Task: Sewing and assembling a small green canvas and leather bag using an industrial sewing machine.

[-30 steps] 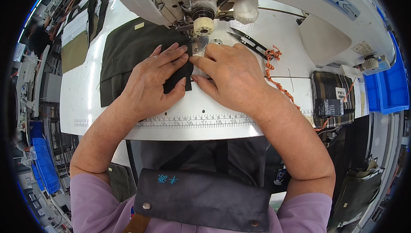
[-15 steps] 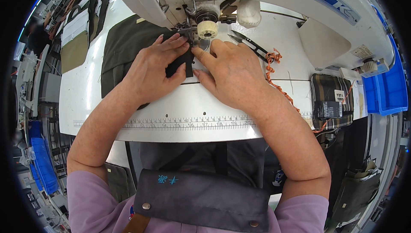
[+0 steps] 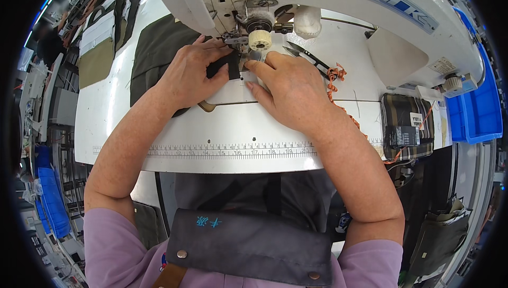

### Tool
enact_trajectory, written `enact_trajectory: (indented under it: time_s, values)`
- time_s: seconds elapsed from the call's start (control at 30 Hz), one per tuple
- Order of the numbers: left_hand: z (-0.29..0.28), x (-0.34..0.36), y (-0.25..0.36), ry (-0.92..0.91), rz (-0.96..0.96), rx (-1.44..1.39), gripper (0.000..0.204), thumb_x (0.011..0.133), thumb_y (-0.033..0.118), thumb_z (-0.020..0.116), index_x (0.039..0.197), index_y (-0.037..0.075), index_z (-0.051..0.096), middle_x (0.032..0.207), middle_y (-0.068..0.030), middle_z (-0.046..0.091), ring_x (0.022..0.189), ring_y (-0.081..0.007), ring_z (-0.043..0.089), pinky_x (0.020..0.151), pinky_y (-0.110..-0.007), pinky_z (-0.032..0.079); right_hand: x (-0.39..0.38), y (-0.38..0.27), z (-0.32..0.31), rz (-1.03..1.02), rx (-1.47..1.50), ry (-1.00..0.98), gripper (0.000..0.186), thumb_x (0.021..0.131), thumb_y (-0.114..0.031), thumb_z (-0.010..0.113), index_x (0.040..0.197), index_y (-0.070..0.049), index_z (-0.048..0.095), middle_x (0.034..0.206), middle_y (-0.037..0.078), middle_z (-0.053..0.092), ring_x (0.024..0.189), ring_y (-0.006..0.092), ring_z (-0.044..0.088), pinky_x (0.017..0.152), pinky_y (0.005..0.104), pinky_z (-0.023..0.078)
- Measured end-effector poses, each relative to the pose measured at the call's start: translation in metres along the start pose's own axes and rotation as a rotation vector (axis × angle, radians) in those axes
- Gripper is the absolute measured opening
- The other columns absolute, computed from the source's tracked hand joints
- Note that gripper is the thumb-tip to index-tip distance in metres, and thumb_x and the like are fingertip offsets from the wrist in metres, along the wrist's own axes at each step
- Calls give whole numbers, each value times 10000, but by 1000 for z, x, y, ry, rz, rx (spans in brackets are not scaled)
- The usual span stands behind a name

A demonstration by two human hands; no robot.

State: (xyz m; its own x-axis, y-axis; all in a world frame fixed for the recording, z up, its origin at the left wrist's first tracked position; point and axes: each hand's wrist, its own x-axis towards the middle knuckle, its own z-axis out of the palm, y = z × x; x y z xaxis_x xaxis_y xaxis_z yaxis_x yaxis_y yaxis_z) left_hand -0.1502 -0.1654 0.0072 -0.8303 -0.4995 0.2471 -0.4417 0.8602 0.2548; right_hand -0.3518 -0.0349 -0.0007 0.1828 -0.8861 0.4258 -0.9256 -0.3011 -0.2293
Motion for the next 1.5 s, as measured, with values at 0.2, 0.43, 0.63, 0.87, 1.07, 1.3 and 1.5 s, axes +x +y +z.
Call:
enact_trajectory:
  time_s: [0.2,0.43,0.63,0.87,1.07,1.3,1.5]
  values:
    - [-15,-59,13,10,74,-120,460,831,94,667,1276,-21,676,1397,-183,634,1382,-336,543,1205,-550,337,-1,4,-2,-7,21,16,283,914,-235,709,1161,-97,726,851,85,593,790,303,639,701,436,510]
    - [-70,-146,56,-154,22,-183,562,810,187,785,1341,52,659,1479,-150,585,1419,-349,510,1214,-582,292,-3,3,-2,-19,17,37,252,924,-243,697,1117,-85,735,851,97,608,797,317,652,709,442,521]
    - [-72,-213,47,68,-232,-6,740,672,350,915,1319,89,672,1473,-115,598,1402,-331,531,1221,-594,268,-7,8,-6,15,-77,96,226,912,-220,701,1094,-94,748,884,66,641,901,275,650,832,435,488]
    - [-61,-242,49,292,-236,74,307,778,-58,765,1056,57,704,1204,-57,740,1219,-273,679,1191,-564,352,-10,30,5,161,-286,295,253,887,-191,722,1123,-101,740,1188,87,700,1113,297,647,1003,475,453]
    - [-121,-266,52,839,-409,-66,210,1014,108,638,1165,-35,667,1102,-127,751,1058,-231,719,1025,-416,526,-15,34,7,62,-123,246,231,888,-154,707,1105,-80,735,1170,118,695,1100,330,648,983,482,468]
    - [-163,-356,28,1261,-573,-950,360,1089,317,545,1211,4,674,1145,-90,743,1004,-166,717,897,-307,571,-21,32,5,-42,-97,225,176,885,-101,702,1051,-58,740,1102,130,705,1045,339,659,938,456,488]
    - [-157,-421,34,1349,-771,-798,327,1041,312,649,1068,-10,698,782,41,542,675,-75,447,660,-217,391,-17,39,7,-8,-40,161,191,915,-57,658,1088,-17,727,1148,191,699,1085,388,656,947,447,516]
